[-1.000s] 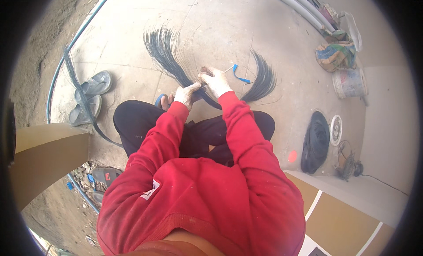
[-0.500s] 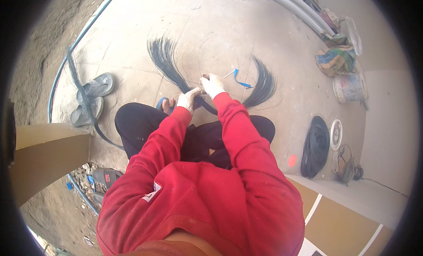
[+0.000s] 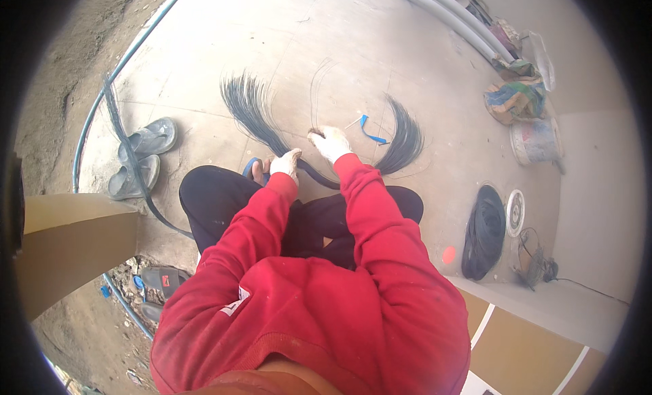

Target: The person sits on the floor and uses pliers to cut a bundle of black wires. They then separate the wires into smaller strands, straighten them, and tie them together with a thin wire.

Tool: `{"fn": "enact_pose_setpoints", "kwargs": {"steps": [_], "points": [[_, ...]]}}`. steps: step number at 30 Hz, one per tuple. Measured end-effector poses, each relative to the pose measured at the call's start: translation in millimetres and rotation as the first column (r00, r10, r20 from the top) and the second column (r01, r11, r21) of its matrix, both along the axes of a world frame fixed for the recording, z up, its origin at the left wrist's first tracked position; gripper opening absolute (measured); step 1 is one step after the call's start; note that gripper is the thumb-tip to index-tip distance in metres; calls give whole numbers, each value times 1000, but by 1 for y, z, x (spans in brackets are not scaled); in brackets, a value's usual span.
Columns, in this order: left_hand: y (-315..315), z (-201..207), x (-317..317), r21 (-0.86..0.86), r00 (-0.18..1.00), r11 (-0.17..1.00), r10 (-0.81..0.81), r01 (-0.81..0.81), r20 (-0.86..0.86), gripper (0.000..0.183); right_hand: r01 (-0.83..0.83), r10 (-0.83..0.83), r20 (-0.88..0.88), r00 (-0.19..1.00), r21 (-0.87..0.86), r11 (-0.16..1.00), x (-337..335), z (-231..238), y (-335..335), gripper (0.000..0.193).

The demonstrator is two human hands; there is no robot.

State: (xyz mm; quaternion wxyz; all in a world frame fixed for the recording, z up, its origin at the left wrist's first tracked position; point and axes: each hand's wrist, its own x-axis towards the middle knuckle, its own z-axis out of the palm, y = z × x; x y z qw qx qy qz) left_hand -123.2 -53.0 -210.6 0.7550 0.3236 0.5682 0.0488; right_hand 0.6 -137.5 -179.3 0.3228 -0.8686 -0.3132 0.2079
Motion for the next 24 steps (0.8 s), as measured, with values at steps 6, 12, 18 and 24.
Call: {"fn": "enact_pose_setpoints", "kwargs": {"steps": [6, 12, 18, 24], "points": [[-10, 13, 1, 0, 984, 996, 93, -94, 151, 48, 158, -142, -155, 978, 96, 983, -35, 13, -7, 26], [-30, -64, 15, -391, 740, 917, 314, -75, 594, 60, -79, 58, 76, 995, 309, 948, -83, 44, 38, 15], [-10, -73, 16, -62, 961, 998, 43, -27, 273, 65, 146, 410, -348, 843, 882, 448, -126, 231, 119, 14], [-12, -92, 32, 241, 995, 967, -95, 82, 43, 56, -103, 779, 77, 622, 995, -17, -88, 457, 36, 19]]}}
